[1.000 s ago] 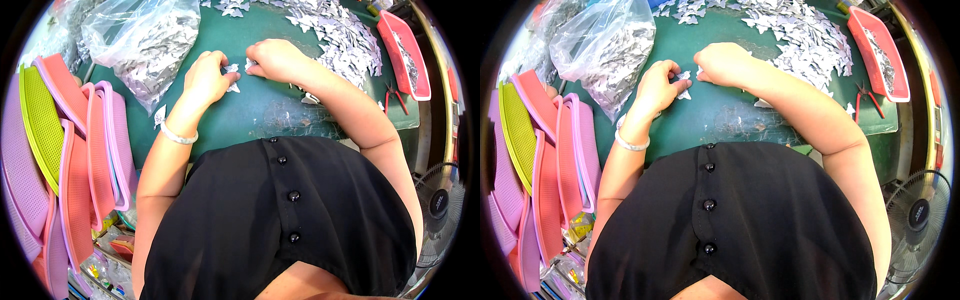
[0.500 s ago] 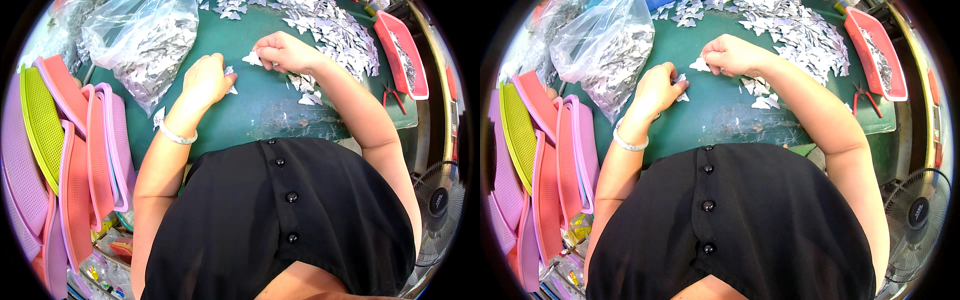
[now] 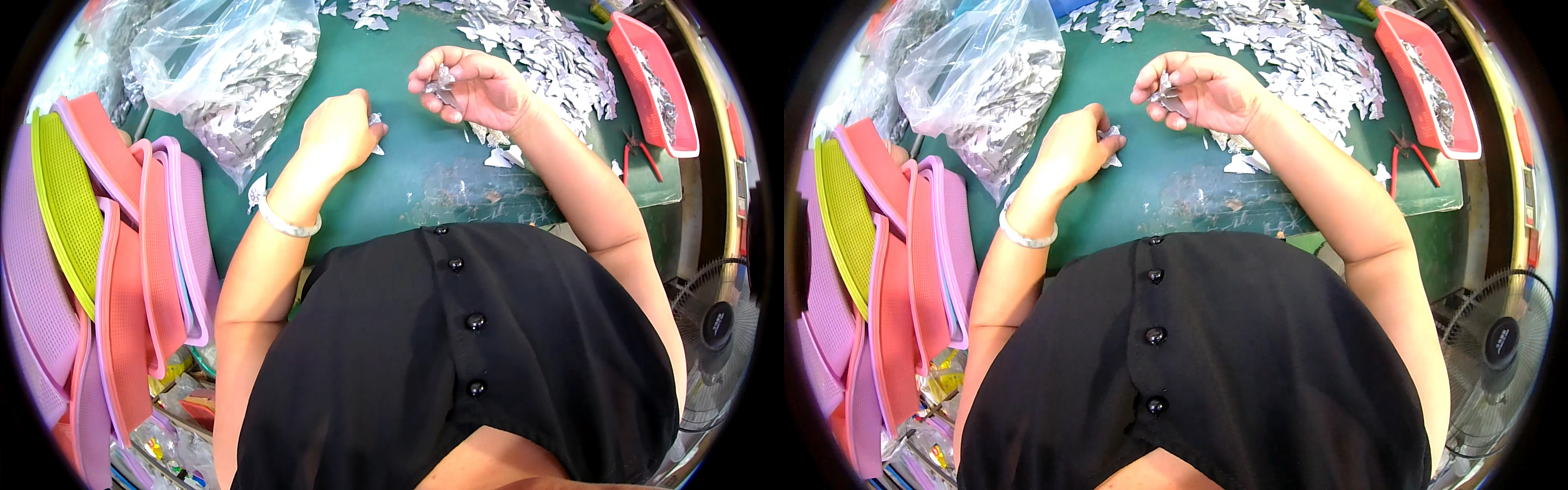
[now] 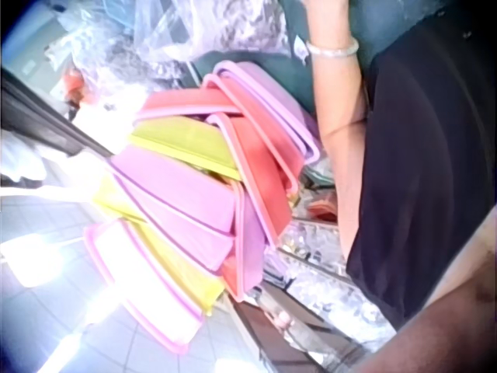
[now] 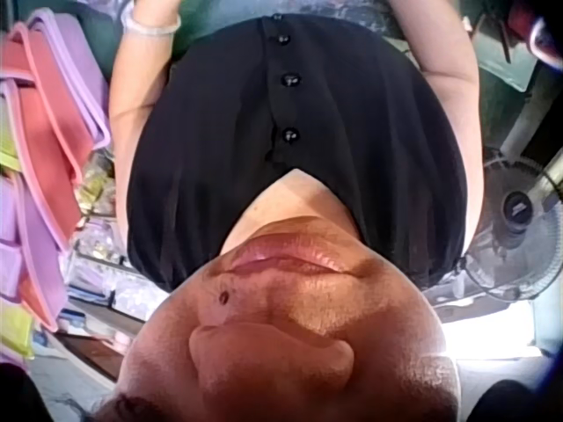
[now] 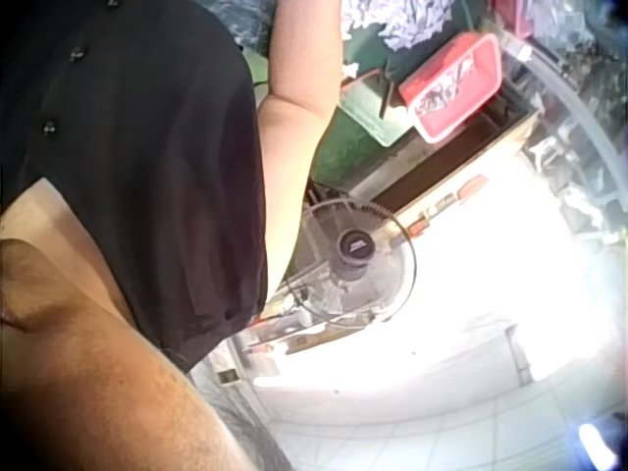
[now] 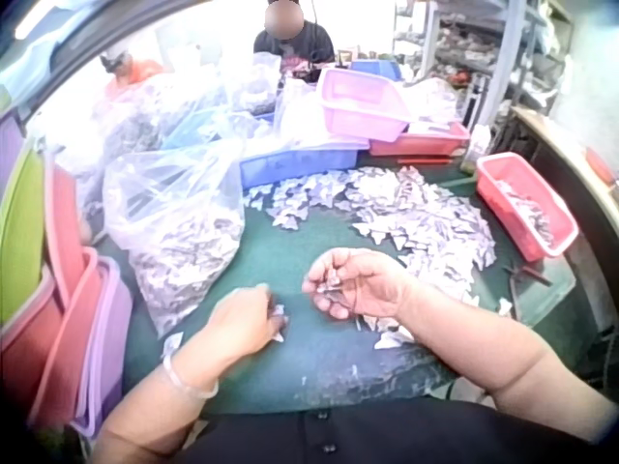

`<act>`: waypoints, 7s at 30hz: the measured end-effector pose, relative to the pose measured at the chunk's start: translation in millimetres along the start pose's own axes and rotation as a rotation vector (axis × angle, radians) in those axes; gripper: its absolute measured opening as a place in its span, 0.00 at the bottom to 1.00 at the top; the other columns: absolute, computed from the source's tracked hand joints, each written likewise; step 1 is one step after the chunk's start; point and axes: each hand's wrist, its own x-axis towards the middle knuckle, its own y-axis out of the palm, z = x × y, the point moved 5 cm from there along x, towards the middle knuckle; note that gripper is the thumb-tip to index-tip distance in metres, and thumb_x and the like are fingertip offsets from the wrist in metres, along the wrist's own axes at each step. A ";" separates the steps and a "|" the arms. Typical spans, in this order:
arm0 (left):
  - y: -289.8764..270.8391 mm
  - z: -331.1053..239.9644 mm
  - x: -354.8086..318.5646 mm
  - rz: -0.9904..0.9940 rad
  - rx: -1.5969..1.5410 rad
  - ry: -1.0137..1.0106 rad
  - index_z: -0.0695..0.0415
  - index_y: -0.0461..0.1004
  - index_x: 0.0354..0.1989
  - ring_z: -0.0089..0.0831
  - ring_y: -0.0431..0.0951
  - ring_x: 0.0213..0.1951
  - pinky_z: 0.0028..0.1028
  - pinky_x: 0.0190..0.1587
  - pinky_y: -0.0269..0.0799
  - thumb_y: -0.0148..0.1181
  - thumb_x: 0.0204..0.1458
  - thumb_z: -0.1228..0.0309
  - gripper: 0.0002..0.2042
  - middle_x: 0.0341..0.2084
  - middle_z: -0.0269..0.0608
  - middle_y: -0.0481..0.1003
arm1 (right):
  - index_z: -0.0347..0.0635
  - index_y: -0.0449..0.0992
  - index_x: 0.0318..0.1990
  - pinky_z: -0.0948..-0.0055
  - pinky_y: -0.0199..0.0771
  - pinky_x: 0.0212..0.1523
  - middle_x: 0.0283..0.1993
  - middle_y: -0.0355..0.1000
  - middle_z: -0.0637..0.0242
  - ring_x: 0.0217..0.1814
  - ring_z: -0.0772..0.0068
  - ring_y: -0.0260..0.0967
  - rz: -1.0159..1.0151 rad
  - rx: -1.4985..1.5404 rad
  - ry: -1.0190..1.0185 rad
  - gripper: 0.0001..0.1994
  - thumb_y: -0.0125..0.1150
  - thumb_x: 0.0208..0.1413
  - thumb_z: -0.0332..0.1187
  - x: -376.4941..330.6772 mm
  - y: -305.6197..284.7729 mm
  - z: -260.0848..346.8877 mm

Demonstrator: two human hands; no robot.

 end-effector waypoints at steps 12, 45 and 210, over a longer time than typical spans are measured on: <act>-2.8 12.5 3.9 0.053 -0.101 0.083 0.63 0.70 0.33 0.37 0.73 0.28 0.31 0.31 0.68 0.58 0.40 0.72 0.11 0.22 0.47 0.73 | 0.40 0.73 0.29 0.65 0.68 0.30 0.27 0.71 0.59 0.29 0.58 0.69 0.067 -1.641 -0.099 0.07 0.60 0.43 0.33 12.1 56.2 -28.6; 25.5 67.7 -31.1 0.084 -2.104 -0.267 0.64 0.67 0.36 0.25 0.66 0.24 0.20 0.24 0.64 0.48 0.48 0.74 0.09 0.24 0.38 0.67 | 0.37 0.71 0.24 0.65 0.69 0.26 0.20 0.69 0.59 0.24 0.57 0.69 0.007 -1.916 -0.239 0.09 0.52 0.43 0.34 23.0 68.9 -47.4; 51.7 -119.8 -8.8 0.162 -0.129 0.506 0.60 0.71 0.39 0.32 0.70 0.23 0.30 0.27 0.66 0.66 0.36 0.67 0.20 0.20 0.41 0.68 | 0.42 0.70 0.45 0.65 0.62 0.48 0.42 0.67 0.64 0.44 0.60 0.61 -0.416 -1.977 -0.342 0.21 0.59 0.38 0.23 -130.0 -44.9 50.9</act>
